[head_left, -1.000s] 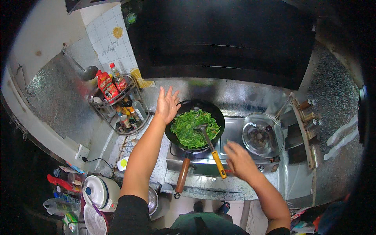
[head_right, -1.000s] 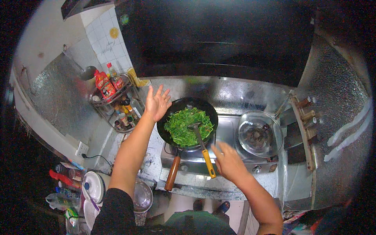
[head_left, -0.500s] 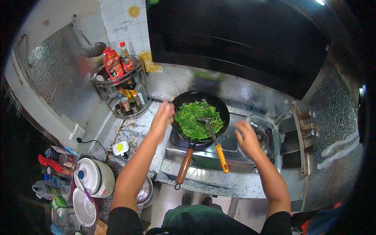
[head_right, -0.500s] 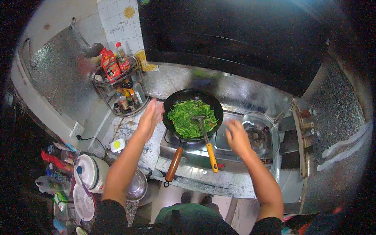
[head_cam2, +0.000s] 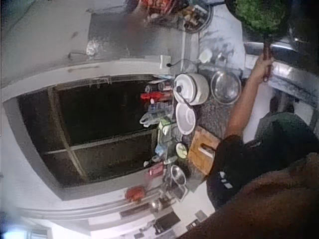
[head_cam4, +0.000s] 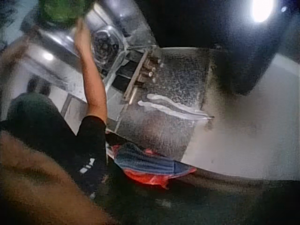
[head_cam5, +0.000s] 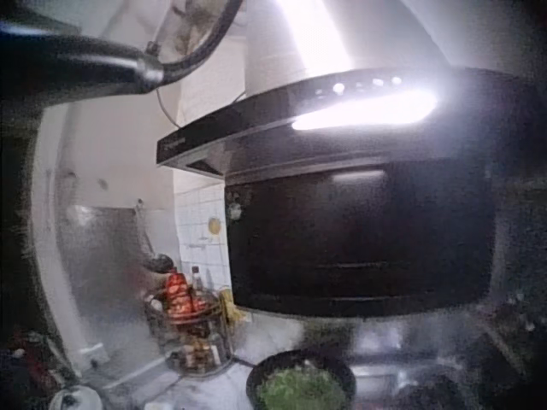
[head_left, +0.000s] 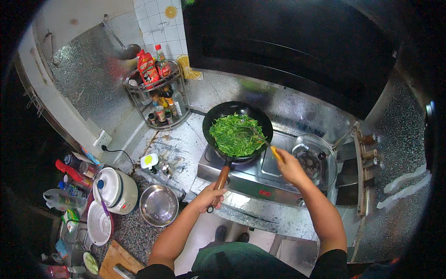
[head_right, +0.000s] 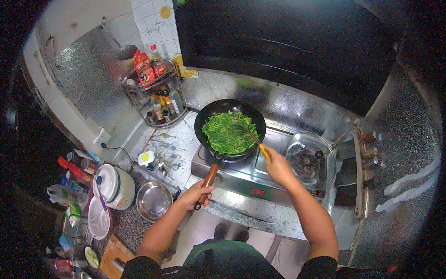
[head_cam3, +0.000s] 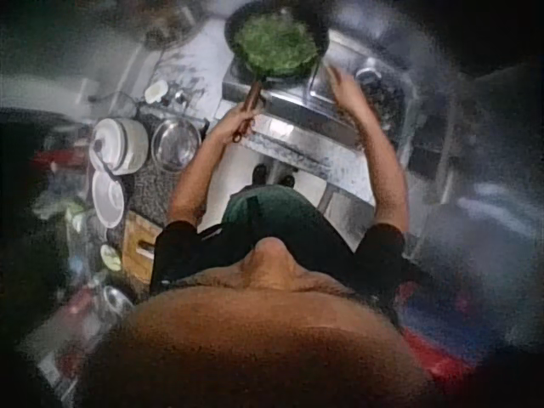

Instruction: The person adds greens to a pan on a stove and stirs them with a spatula, adding seasoning from a container and tossing the pan to mix.

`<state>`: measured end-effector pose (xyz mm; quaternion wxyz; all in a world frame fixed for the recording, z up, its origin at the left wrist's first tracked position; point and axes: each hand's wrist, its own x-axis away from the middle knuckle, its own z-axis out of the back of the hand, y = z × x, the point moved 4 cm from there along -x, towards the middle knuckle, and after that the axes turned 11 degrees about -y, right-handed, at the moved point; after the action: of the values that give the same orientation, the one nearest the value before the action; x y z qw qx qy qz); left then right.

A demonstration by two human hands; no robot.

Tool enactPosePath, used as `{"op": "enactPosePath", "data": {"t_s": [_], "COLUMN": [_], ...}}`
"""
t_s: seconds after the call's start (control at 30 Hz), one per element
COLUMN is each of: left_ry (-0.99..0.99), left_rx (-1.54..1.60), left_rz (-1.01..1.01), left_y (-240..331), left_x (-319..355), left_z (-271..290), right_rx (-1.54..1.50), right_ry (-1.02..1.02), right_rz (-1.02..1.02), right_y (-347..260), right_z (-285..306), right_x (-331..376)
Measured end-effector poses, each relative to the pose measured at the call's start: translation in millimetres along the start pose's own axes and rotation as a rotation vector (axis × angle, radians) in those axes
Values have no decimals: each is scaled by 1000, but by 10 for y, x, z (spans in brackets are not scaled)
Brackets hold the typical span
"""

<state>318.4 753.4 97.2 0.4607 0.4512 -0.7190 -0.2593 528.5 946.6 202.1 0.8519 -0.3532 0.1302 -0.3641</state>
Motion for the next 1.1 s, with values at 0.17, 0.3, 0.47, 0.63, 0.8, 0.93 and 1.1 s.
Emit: {"op": "enactPosePath", "data": {"t_s": [0.17,0.3,0.47,0.63,0.8,0.93,1.1], "left_ry": [103,147,115,64,51,62,-18], "left_rx": [-22,-3,80,83,67,79,102], "left_rz": [-9,-23,-39,-73,-94,-132,-108], "left_y": [-16,-83,-167,-53,-165,-222,-177], "left_x": [5,66,-43,-9,-109,-87,-69], "left_z": [-173,-196,-215,-208,-146,-8,3], "right_rx": [-16,241,472,173,78,-71,270], "right_ry": [-68,-191,-176,-4,30,-48,29], "right_rz": [93,-22,-210,-101,-77,-205,-98], "right_y": [59,-303,-158,-70,-11,-504,-528], "right_z": [-398,296,308,328,-501,-210,64], "right_x": [-113,523,489,91,-257,289,890]}}
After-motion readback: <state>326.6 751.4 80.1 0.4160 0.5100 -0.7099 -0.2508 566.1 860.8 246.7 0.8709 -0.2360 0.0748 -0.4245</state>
